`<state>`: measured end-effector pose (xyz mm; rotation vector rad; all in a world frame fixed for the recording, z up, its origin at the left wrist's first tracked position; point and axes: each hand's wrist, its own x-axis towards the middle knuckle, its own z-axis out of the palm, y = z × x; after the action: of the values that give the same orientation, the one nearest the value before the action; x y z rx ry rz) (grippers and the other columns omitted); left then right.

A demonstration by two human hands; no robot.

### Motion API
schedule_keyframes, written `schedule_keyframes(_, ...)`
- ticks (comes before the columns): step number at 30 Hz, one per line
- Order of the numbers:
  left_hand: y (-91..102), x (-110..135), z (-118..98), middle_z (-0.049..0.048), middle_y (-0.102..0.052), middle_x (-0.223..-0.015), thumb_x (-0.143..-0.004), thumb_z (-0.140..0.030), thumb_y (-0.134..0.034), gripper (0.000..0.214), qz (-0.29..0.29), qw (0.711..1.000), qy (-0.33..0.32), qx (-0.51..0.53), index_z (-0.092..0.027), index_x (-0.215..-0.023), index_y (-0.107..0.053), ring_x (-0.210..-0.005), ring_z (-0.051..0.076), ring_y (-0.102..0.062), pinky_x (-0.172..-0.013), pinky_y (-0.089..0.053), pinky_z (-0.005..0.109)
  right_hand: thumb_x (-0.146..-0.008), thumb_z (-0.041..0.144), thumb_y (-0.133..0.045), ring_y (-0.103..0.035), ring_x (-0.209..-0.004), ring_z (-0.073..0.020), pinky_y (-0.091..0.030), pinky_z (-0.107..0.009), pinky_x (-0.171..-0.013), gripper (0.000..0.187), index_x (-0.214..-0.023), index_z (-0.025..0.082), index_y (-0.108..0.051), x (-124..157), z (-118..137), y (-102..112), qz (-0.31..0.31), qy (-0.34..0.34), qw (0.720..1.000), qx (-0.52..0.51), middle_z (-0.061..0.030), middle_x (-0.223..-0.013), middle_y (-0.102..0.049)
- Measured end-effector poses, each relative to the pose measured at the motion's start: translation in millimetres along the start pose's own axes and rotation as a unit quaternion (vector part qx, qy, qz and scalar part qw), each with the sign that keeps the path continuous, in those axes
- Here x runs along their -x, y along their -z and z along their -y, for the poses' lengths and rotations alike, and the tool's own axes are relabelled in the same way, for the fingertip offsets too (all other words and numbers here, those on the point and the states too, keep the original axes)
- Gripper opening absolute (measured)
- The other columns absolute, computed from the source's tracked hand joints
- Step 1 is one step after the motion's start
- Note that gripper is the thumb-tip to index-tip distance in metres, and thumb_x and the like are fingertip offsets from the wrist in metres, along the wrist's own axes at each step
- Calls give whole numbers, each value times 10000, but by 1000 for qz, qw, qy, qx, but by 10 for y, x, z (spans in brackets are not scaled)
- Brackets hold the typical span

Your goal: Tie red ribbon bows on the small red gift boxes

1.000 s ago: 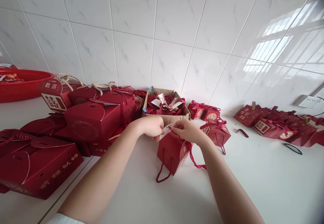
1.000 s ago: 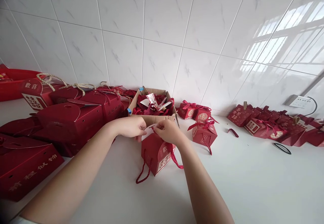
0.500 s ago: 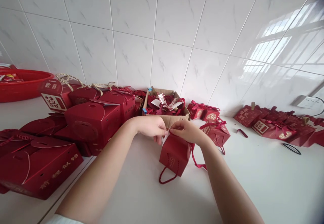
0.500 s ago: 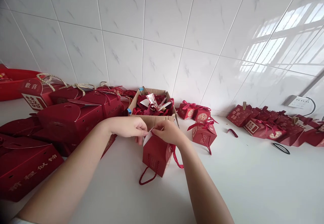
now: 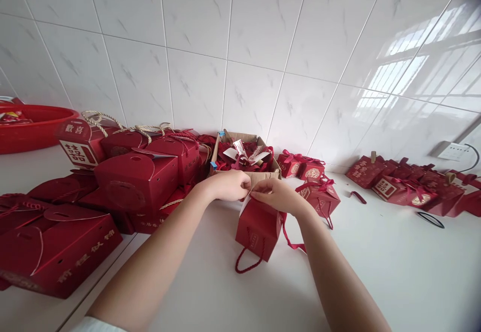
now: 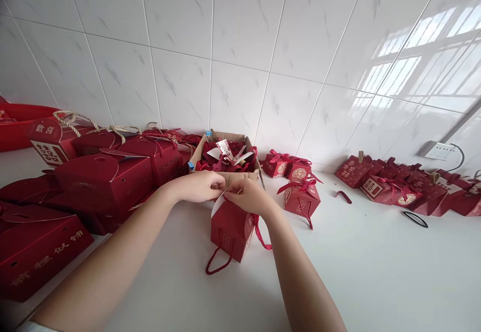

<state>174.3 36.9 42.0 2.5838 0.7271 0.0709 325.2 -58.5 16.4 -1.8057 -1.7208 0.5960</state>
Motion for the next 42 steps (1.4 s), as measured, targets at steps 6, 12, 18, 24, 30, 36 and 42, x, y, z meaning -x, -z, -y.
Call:
schedule_keyframes(6,77,50,16,9,-657,-750,-695,-278,-471,122,-47,998,6,37,-201,-731,-558,-638,152,-555,-515,-357,235,-795,378,-549,-511,-637,-126,-382,-247,-558,219,-730,190,-640,23,11,63,11,-6,1000,-2,3,-684,-592)
schedule_keyframes(12,143,70,74,10,-654,-742,-737,-322,-464,145,-136,985,14,101,-203,-723,-546,-685,176,-576,-550,-373,252,-787,490,-544,-352,-497,-79,-266,-223,-456,377,-590,177,-473,58,32,93,15,-21,1000,-5,45,-533,-396)
schedule_keyframes(18,165,41,65,21,-640,-745,-746,-321,-458,163,-208,935,-10,287,-190,-658,-499,-746,192,-596,-609,-418,264,-804,451,-526,-402,-553,-92,-292,-223,-477,325,-628,178,-510,40,0,84,23,-6,1000,13,30,-601,-462)
schedule_keyframes(24,276,93,20,39,-651,-697,-709,-255,-488,83,-155,800,-90,573,-173,-699,-491,-705,202,-640,-696,-487,325,-800,346,-544,-524,-677,-133,-378,-246,-560,174,-773,191,-620,50,38,89,40,-3,998,39,-8,-768,-614)
schedule_keyframes(30,358,213,-43,-1,-559,-591,-699,-175,-479,39,-168,756,-131,620,-170,-662,-489,-575,151,-582,-616,-464,269,-808,262,-526,-574,-808,-150,-444,-267,-669,119,-844,216,-630,65,58,45,38,44,998,25,-8,-921,-659)
schedule_keyframes(36,402,348,-98,-16,-486,-563,-732,-171,-456,93,-239,811,-142,514,-177,-641,-468,-520,112,-461,-536,-363,235,-813,219,-516,-613,-829,-175,-474,-295,-710,152,-838,225,-665,112,25,147,22,53,997,53,-22,-907,-680)
schedule_keyframes(42,381,393,-86,-30,-418,-552,-765,-212,-470,187,-280,907,-47,310,-180,-587,-424,-540,101,-376,-513,-263,239,-832,198,-489,-605,-977,-212,-487,-360,-825,230,-995,237,-646,251,-26,318,22,-21,993,115,-58,-1084,-652)
